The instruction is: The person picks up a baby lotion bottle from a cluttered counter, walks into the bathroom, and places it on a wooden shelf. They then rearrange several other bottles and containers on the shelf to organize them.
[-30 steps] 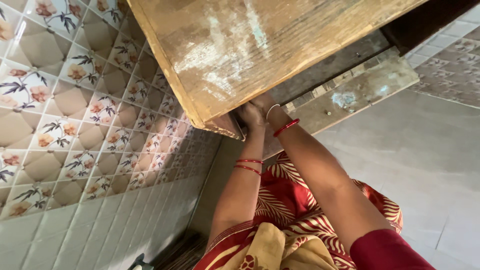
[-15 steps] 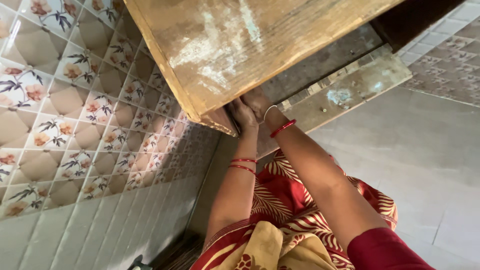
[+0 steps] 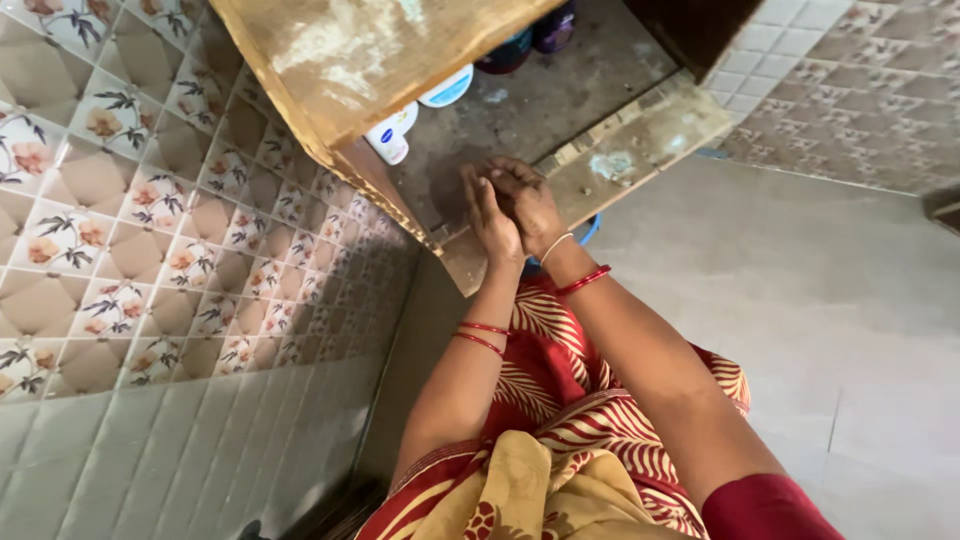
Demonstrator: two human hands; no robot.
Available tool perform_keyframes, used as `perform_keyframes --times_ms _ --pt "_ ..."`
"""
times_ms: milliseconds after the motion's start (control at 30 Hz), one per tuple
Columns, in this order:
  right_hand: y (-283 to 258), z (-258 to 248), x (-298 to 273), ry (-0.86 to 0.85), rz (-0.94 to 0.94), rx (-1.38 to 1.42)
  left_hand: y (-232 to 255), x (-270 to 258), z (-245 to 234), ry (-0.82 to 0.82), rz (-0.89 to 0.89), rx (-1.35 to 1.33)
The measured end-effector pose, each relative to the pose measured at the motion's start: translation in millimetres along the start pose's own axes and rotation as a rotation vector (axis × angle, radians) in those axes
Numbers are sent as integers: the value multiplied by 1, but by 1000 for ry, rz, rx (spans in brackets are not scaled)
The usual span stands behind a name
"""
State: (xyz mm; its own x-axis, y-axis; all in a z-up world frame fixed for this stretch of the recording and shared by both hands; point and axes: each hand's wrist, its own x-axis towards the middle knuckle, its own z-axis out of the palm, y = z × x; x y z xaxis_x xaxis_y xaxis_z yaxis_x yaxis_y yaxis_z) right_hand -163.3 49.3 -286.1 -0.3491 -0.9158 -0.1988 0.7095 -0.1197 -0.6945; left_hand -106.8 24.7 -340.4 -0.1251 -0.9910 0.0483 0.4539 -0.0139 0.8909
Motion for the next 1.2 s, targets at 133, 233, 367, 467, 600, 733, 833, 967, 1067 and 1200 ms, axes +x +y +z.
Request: perform_keyframes --times_ms 133,233,367,467,600,733,833,967,1067,1200 --pt "-7 -15 -23 97 -57 28 2 -21 15 -30 -11 30" --pt "-17 -21 -38 130 -95 72 7 -36 23 -77 3 22" --pt "-33 -23 -59 173 -153 79 7 -52 39 -129 10 -65" --pt "-42 -22 -73 179 -170 101 8 -60 46 -150 38 -51" --pt "-47 -23 -80 165 -229 176 15 -72 55 -176 134 21" --pt "-51 -28 -85 159 -284 221 33 -81 65 -198 112 -2" --pt "-58 -24 -91 181 -337 241 58 -88 74 -238 144 16" --pt "-80 -6 -102 161 -443 291 113 -102 90 -335 333 109" --pt "-107 21 -114 136 -533 271 163 -107 109 -391 442 159" --pt "-142 65 -128 99 -671 115 221 -105 126 -405 619 273"
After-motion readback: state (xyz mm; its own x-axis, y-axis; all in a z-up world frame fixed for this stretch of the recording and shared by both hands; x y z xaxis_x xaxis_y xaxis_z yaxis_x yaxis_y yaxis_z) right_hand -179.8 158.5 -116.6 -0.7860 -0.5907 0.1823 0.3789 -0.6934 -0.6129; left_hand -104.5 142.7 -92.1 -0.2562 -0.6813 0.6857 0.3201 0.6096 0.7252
